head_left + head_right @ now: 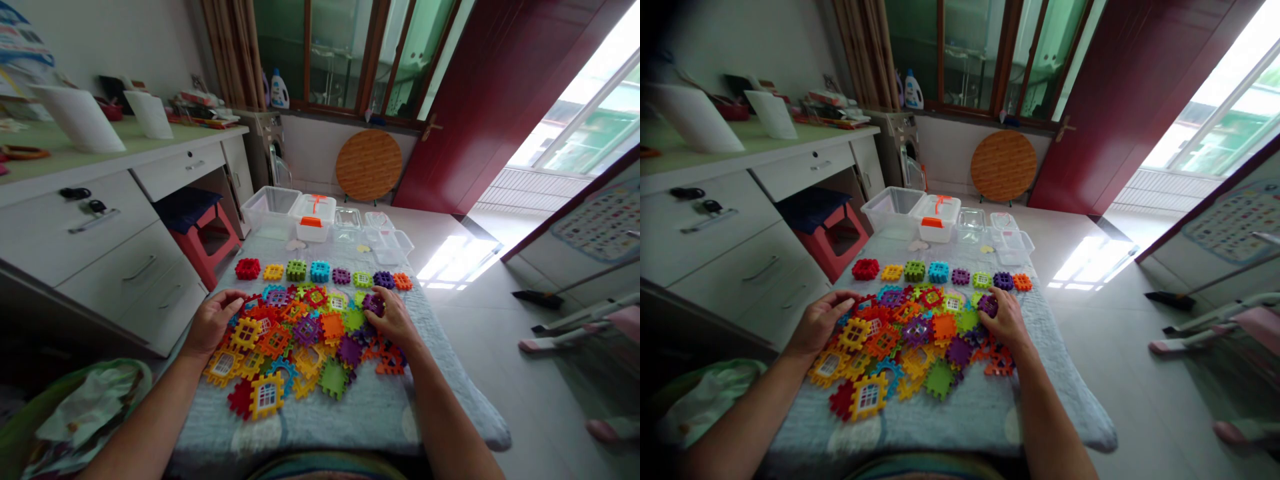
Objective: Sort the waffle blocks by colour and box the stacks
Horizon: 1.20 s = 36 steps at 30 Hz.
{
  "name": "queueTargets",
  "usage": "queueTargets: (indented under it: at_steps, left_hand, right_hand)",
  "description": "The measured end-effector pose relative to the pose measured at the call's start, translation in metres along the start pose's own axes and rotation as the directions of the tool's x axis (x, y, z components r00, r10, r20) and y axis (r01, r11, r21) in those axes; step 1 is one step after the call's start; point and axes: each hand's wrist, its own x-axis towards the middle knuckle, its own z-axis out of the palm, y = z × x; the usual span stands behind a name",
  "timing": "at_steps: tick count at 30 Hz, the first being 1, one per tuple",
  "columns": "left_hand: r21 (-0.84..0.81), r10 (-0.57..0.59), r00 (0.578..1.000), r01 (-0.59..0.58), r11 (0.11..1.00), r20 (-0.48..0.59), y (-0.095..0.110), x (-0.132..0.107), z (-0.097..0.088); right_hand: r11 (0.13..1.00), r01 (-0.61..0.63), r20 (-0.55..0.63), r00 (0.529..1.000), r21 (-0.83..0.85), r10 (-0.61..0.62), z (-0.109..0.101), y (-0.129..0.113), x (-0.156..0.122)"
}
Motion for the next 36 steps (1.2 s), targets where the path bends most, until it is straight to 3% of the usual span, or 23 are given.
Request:
queueTargets:
  at_steps: [3, 7, 10, 14, 20, 36]
  left_hand:
    - [-0.010, -0.006, 1.000, 0.006, 1.000, 0.006, 0.000, 0.000, 0.000]
    - [-0.040, -0.038, 0.999, 0.039, 0.998, 0.031, -0.002, -0.001, 0.000]
    - [-0.045, -0.041, 0.999, 0.042, 0.998, 0.026, -0.002, -0.001, 0.000]
    - [-0.012, -0.012, 1.000, 0.012, 1.000, 0.012, 0.000, -0.001, 0.001]
    - [0.015, 0.010, 1.000, -0.010, 1.000, 0.001, 0.005, -0.002, 0.001]
    - [0.044, 0.027, 1.000, -0.027, 0.999, -0.007, 0.008, -0.003, 0.002]
  right_hand:
    - [0.998, 0.037, -0.009, 0.999, 0.043, -0.036, -0.005, -0.007, 0.011]
    - [0.989, 0.143, 0.002, 0.990, 0.027, -0.143, -0.007, -0.019, 0.048]
    - [0.979, 0.202, 0.058, 0.978, -0.003, -0.202, 0.002, -0.027, 0.081]
    - [0.980, 0.193, 0.172, 0.968, -0.037, -0.184, 0.021, -0.030, 0.108]
    - [0.983, 0.151, 0.268, 0.956, -0.105, -0.119, 0.040, -0.026, 0.115]
    - [0.969, 0.195, 0.333, 0.933, -0.151, -0.136, 0.043, -0.031, 0.121]
